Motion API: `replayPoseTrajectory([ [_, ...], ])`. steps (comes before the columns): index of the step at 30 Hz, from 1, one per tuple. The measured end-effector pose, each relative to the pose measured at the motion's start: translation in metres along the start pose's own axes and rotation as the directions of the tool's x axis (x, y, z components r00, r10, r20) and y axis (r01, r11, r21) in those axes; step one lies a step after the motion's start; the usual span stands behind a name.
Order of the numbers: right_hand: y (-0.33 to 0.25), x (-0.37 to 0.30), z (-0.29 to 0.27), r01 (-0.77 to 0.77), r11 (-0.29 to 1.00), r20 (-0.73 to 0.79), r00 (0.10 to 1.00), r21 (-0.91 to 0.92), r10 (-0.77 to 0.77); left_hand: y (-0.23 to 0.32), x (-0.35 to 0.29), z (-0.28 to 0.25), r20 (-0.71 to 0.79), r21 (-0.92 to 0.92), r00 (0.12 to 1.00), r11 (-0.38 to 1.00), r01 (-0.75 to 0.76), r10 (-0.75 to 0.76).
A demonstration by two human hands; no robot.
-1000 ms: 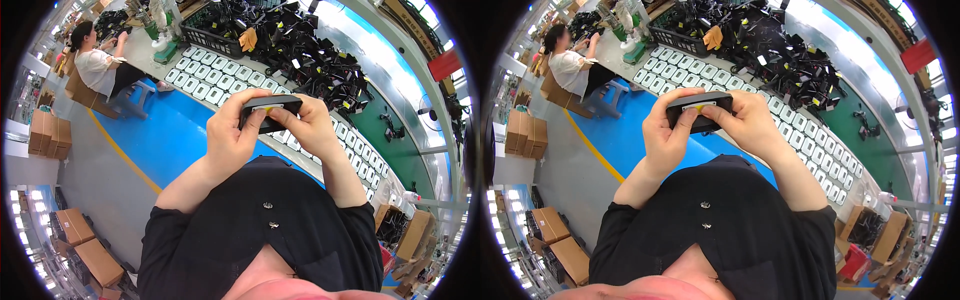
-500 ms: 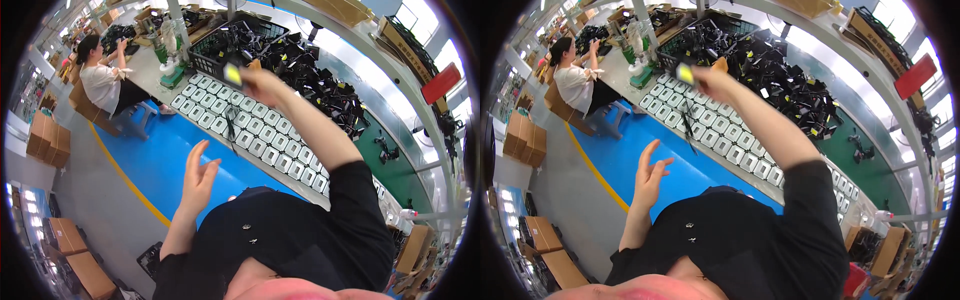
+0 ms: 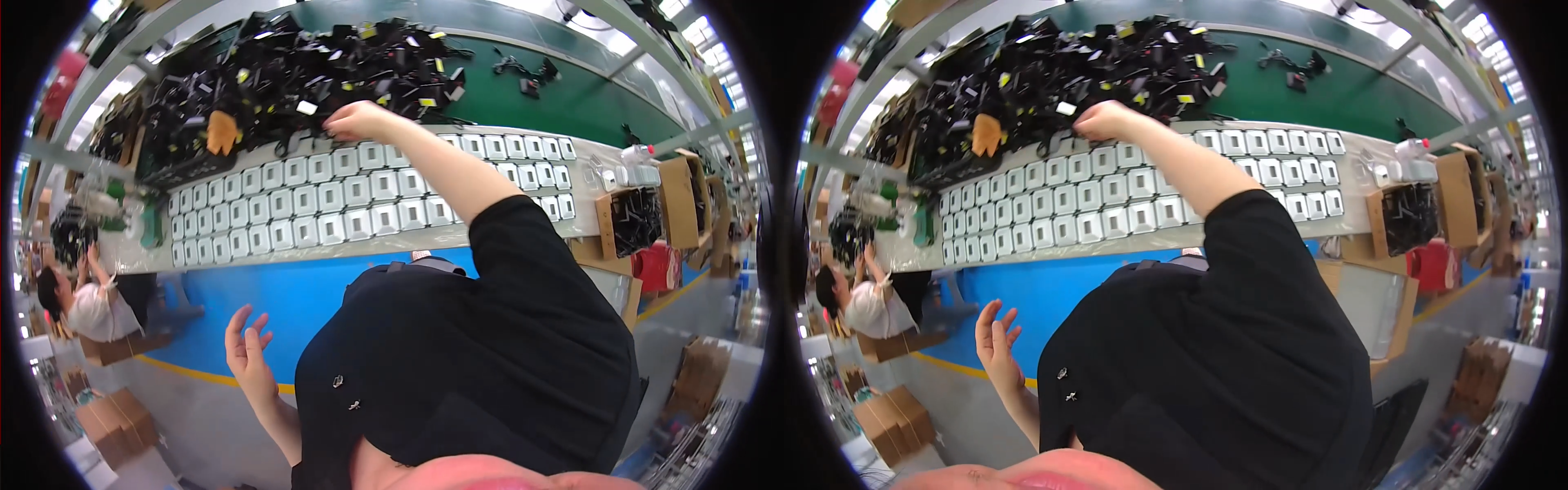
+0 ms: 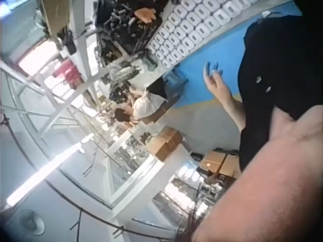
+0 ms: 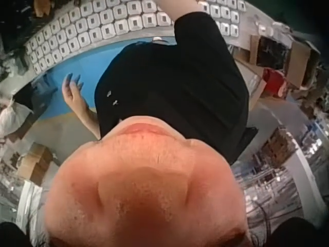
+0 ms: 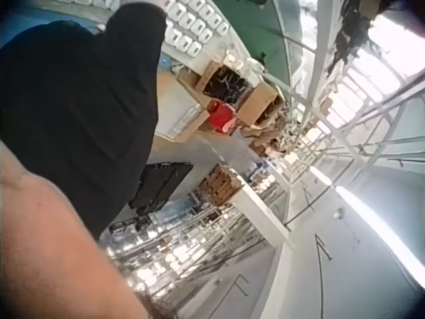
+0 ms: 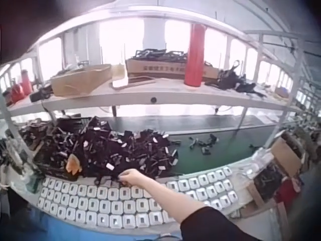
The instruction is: Assembling LED light components by pressing LED panels into their plastic housings on an assembly line.
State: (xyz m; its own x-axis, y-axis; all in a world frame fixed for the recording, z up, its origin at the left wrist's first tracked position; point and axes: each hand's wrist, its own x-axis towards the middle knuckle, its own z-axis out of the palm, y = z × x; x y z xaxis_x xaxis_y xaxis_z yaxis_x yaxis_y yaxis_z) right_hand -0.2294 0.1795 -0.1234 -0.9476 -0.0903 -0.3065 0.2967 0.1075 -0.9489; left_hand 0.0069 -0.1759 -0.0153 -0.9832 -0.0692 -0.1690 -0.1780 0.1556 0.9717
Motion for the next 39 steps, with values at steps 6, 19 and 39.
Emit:
replayPoseTrajectory([
  [6,0.134,-0.083,-0.256,-0.271,0.958,-0.66,0.737,-0.094,0.144,0.013,0.02,0.069,0.17,0.125,0.984,0.992,0.025,-0.046],
  [19,0.172,-0.068,-0.444,-0.764,0.541,-0.86,0.491,-0.35,0.137,0.05,0.026,0.198,0.164,0.348,0.968,0.929,0.123,-0.19],
  [39,0.117,-0.088,-0.404,-0.164,0.836,-0.734,0.584,-0.524,-0.346,0.054,0.049,0.206,0.236,0.404,0.963,0.914,0.027,-0.133],
])
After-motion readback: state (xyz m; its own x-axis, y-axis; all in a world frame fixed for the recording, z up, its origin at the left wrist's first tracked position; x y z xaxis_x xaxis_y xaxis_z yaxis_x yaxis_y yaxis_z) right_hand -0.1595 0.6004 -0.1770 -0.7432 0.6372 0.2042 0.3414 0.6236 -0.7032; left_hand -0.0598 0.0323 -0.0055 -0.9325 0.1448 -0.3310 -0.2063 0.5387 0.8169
